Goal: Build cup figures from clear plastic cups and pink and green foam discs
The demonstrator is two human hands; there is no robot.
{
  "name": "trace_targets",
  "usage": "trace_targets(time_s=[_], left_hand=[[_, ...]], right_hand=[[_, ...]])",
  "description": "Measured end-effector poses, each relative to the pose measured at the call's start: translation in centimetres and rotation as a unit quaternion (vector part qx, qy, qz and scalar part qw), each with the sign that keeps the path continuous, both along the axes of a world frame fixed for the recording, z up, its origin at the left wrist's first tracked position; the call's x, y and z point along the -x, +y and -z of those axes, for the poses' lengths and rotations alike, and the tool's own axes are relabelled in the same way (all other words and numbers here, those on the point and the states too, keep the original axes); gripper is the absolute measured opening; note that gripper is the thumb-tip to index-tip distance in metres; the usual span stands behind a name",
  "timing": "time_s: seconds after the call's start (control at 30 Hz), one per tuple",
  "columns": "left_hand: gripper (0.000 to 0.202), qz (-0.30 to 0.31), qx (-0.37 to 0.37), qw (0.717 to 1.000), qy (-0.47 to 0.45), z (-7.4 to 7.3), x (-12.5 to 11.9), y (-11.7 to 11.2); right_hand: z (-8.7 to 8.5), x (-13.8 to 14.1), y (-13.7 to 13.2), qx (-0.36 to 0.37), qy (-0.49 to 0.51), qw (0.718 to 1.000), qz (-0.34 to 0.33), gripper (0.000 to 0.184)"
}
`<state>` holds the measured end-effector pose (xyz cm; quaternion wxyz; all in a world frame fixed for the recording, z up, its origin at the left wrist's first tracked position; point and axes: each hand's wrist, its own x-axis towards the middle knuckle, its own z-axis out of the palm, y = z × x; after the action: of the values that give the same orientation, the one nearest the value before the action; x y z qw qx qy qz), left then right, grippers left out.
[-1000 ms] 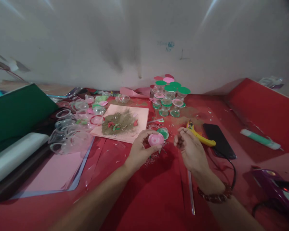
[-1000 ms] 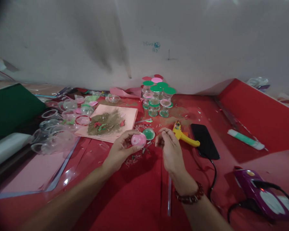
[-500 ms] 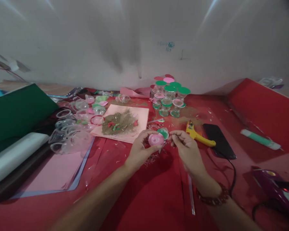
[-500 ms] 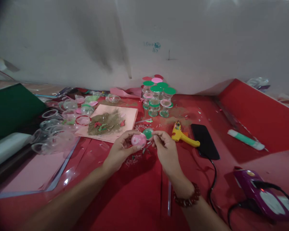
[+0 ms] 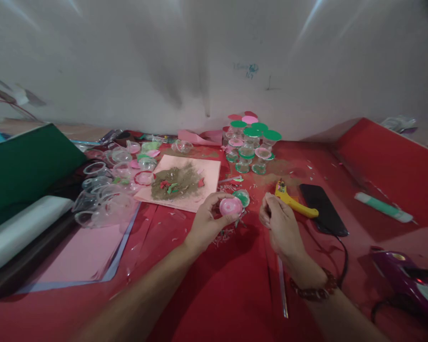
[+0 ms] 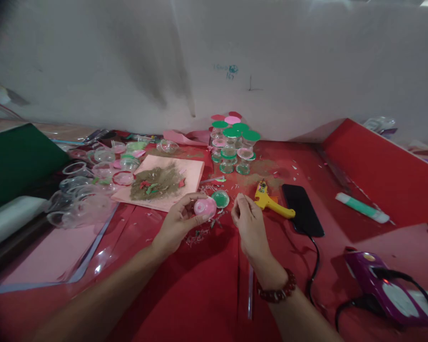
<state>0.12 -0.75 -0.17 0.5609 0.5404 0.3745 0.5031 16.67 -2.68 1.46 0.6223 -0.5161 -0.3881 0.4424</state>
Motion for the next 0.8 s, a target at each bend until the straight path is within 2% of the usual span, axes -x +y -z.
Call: trace_targets(time_s=[0.17,0.3,0.57,0.7,0.8], left_hand=[[0.04,-0.003,0.0,1.0,-0.003,0.03,-0.02,0.0],[0.04,-0.002,-0.002,1.0,-0.006,0.02,-0.06,-0.01],[0.041,-0.005,0.002,1.0,0.002,-0.1,0.0,-0.08],[0.041,-0.006,0.006,1.0,0.008,-0.23,-0.06,-0.06],[0.041,-0.002,0.002,1.0,0.004,-0.22,-0.05,0.11]], right_hand=[[0.37,-0.29,-0.09,-0.002,-0.097,0.994,-0.042,0.021],[0.62,-0.47,-0.08,-0.005,-0.127,0.99,-0.059,0.022],[0.2,-0.35,-0.01,0.01,-0.057,0.998,-0.011,0.019],[0.1,-0.27,-0.03,0.011,-0.015,1.0,-0.011,0.035],[0.16,-0.19,0.0,0.017,-0.038,0.999,-0.018,0.041]])
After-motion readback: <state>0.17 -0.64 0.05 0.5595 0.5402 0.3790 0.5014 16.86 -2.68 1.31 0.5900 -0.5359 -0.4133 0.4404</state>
